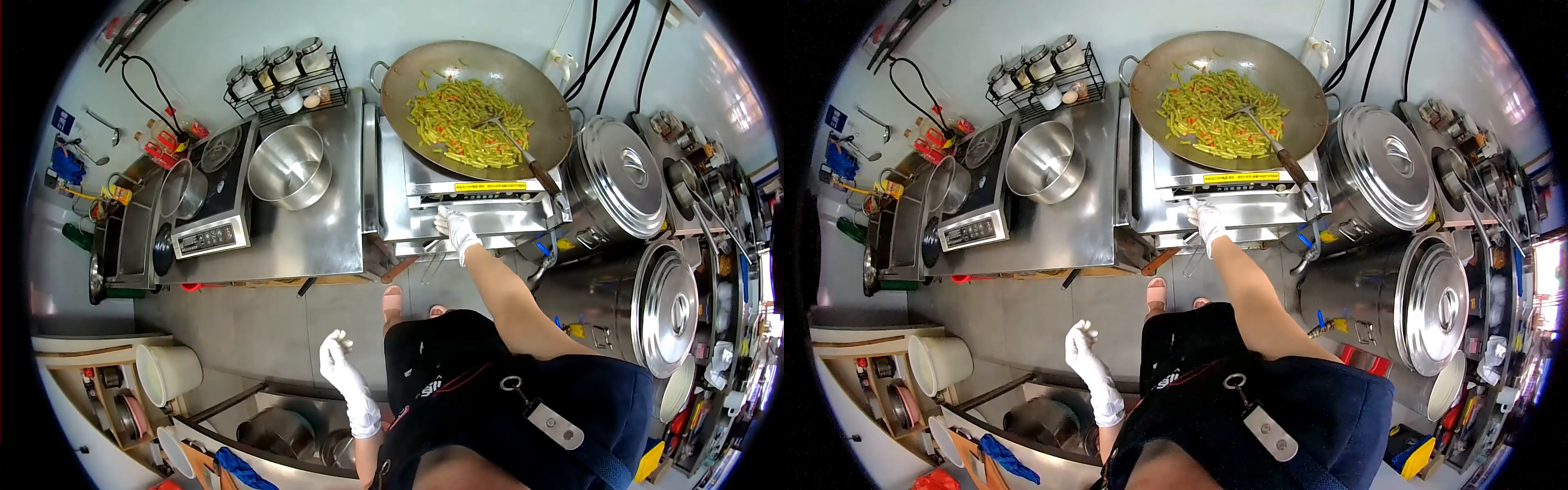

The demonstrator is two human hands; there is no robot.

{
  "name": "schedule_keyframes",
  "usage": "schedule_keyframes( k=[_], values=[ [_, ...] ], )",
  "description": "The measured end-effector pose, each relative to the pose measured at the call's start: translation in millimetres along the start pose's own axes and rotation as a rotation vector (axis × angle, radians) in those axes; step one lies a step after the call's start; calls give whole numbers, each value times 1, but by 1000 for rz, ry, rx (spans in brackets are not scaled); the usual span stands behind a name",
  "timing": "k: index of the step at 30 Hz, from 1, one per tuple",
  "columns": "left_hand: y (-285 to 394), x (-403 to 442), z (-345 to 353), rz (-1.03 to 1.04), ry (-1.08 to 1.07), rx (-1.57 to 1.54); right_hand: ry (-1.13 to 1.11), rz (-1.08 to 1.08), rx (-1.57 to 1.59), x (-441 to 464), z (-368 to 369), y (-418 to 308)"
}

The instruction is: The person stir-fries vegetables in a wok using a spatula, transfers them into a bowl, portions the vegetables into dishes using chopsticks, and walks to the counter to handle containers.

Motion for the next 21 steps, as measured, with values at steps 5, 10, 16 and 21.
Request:
schedule_keyframes(
  k=[5,10,16,21],
  values=[
    [-9,-7,-14,-17,39,21,50,-113,15,35,6,-1],
    [-13,-6,-18,-33,43,46,177,-193,108,35,20,-6],
    [-2,8,-6,-40,67,17,81,-247,149,55,5,10],
    [1,18,2,-58,37,19,179,-321,151,43,18,8]
  ],
)
Point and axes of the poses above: each hand's wrist, its own x-axis towards the middle knuckle, its own z-axis out of the palm, y = z × x, the point moved 1 cm from there along x, towards the middle knuckle, and after that the axes turned 10 degrees about -y, right-handed, at the moved point
